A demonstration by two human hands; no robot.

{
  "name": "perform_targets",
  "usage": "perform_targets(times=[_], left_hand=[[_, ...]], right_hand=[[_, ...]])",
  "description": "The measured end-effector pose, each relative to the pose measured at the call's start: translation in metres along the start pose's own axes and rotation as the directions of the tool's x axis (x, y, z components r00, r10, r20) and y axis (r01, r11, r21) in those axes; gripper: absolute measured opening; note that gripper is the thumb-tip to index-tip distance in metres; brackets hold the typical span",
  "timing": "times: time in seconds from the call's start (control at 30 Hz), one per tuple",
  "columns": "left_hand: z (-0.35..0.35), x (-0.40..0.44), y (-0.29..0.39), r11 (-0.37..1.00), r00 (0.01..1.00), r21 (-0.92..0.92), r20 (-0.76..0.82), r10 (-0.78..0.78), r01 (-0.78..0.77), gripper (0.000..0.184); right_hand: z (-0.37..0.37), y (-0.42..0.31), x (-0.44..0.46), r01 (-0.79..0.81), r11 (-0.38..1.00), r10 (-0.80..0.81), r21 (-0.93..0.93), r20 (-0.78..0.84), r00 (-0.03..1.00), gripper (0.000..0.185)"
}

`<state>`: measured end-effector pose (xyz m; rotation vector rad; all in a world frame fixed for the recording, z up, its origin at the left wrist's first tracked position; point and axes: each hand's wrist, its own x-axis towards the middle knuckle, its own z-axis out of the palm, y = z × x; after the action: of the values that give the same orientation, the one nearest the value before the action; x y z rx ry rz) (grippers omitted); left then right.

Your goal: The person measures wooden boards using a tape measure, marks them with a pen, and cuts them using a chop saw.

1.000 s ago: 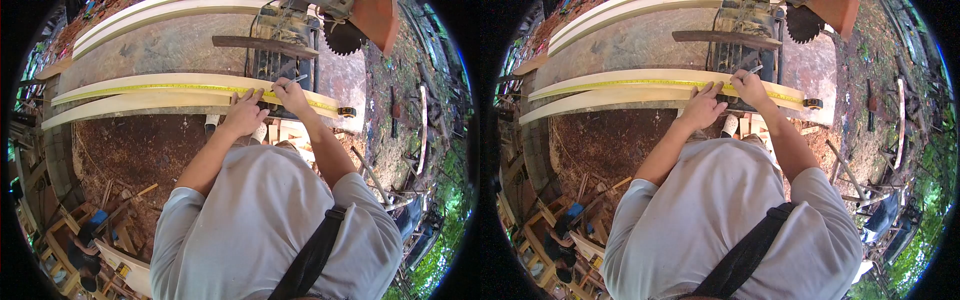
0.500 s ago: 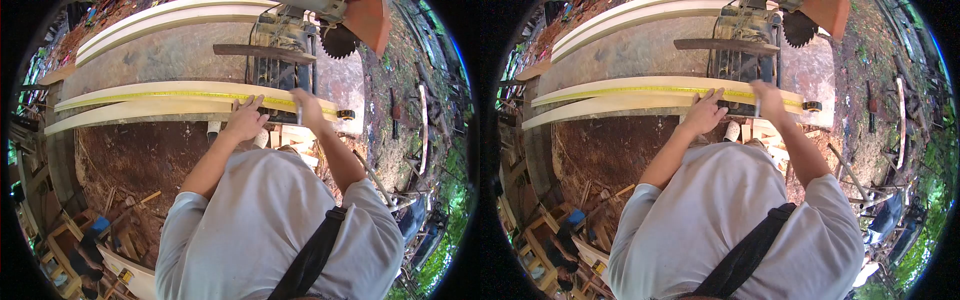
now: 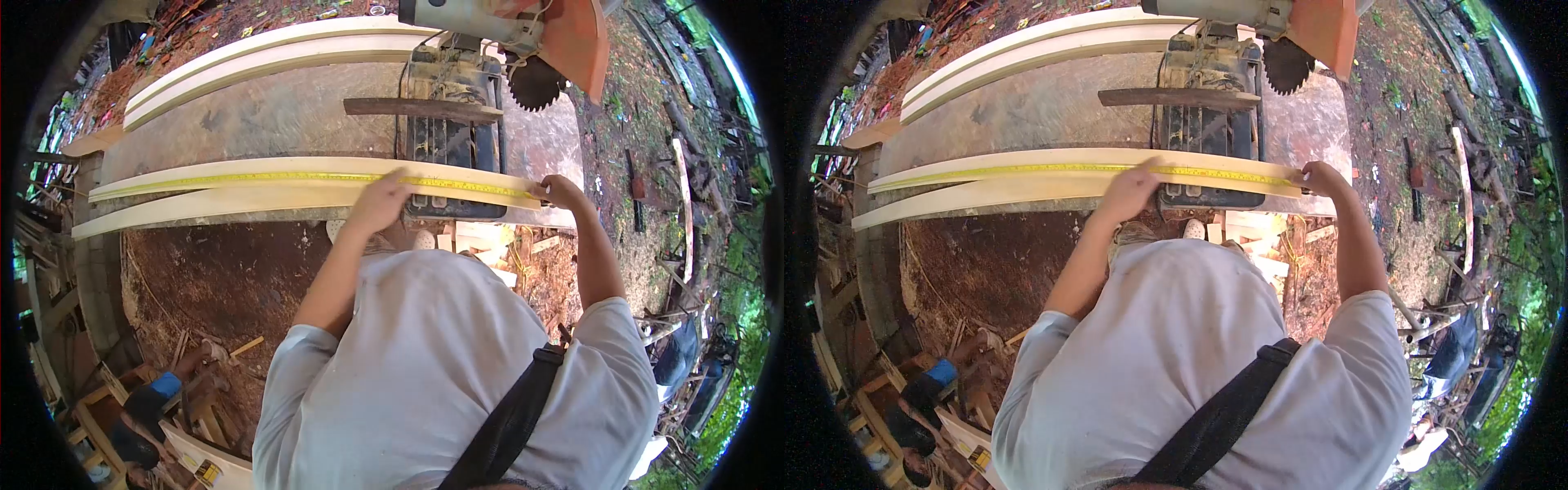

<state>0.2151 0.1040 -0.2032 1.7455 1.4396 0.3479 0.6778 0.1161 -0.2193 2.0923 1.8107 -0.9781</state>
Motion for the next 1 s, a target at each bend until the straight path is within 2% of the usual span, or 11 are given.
perform_targets(times=[0.17, 0.27, 0.4, 0.43, 0.47, 0.5, 0.53, 0.6, 0.67, 0.8, 1.0], left_hand=[[-0.074, -0.018, -0.100, 0.670, 0.753, -0.687, -0.274, -0.598, 0.282, 0.036], [-0.117, -0.026, -0.169, 0.372, 0.701, -0.922, -0.197, -0.685, 0.104, 0.044], [-0.202, -0.032, -0.171, -0.284, 0.750, -0.927, 0.005, -0.661, -0.244, 0.044], [-0.229, -0.032, -0.200, -0.252, 0.811, -0.895, -0.176, -0.557, -0.367, 0.042], [-0.301, -0.035, -0.232, -0.070, 0.690, -0.796, -0.472, -0.549, -0.601, 0.040], [-0.345, -0.048, -0.231, -0.305, 0.795, -0.740, -0.507, -0.334, -0.600, 0.038], [-0.364, -0.059, -0.144, 0.054, 0.576, -0.703, -0.622, -0.530, -0.710, 0.038], [-0.400, -0.060, -0.174, 0.068, 0.543, -0.674, -0.647, -0.535, -0.736, 0.041], [-0.413, -0.045, -0.239, 0.482, 0.375, -0.738, -0.663, -0.648, -0.472, 0.051], [-0.354, -0.040, -0.253, 0.740, 0.043, -0.626, -0.756, -0.654, 0.244, 0.066], [-0.285, -0.048, -0.274, 0.546, 0.135, -0.837, -0.538, -0.832, 0.028, 0.073]], right_hand=[[-0.001, 0.006, -0.005, 0.102, 0.995, -0.102, -0.012, -0.019, 0.995, 0.043], [-0.016, -0.002, -0.027, 0.194, 0.977, -0.187, -0.083, 0.087, 0.979, 0.040], [-0.031, -0.050, -0.080, 0.321, 0.896, -0.365, 0.308, 0.095, 0.926, 0.020], [-0.024, -0.059, -0.084, 0.322, 0.895, -0.365, 0.308, 0.095, 0.926, 0.020], [-0.011, -0.073, -0.087, 0.256, 0.900, -0.294, 0.353, 0.057, 0.954, 0.017], [0.000, -0.078, -0.088, 0.192, 0.897, -0.220, 0.399, 0.023, 0.975, 0.015], [0.012, -0.079, -0.080, 0.280, 0.909, -0.296, 0.309, 0.004, 0.955, 0.013], [0.025, -0.102, -0.081, 0.281, 0.903, -0.305, 0.325, 0.024, 0.952, 0.011], [0.041, -0.117, -0.077, 0.305, 0.928, -0.313, 0.214, 0.008, 0.950, 0.011], [0.053, -0.146, -0.076, 0.225, 0.974, -0.228, 0.041, 0.085, 0.970, 0.010], [0.065, -0.197, -0.088, 0.232, 0.960, -0.257, 0.159, 0.159, 0.953, 0.011]])
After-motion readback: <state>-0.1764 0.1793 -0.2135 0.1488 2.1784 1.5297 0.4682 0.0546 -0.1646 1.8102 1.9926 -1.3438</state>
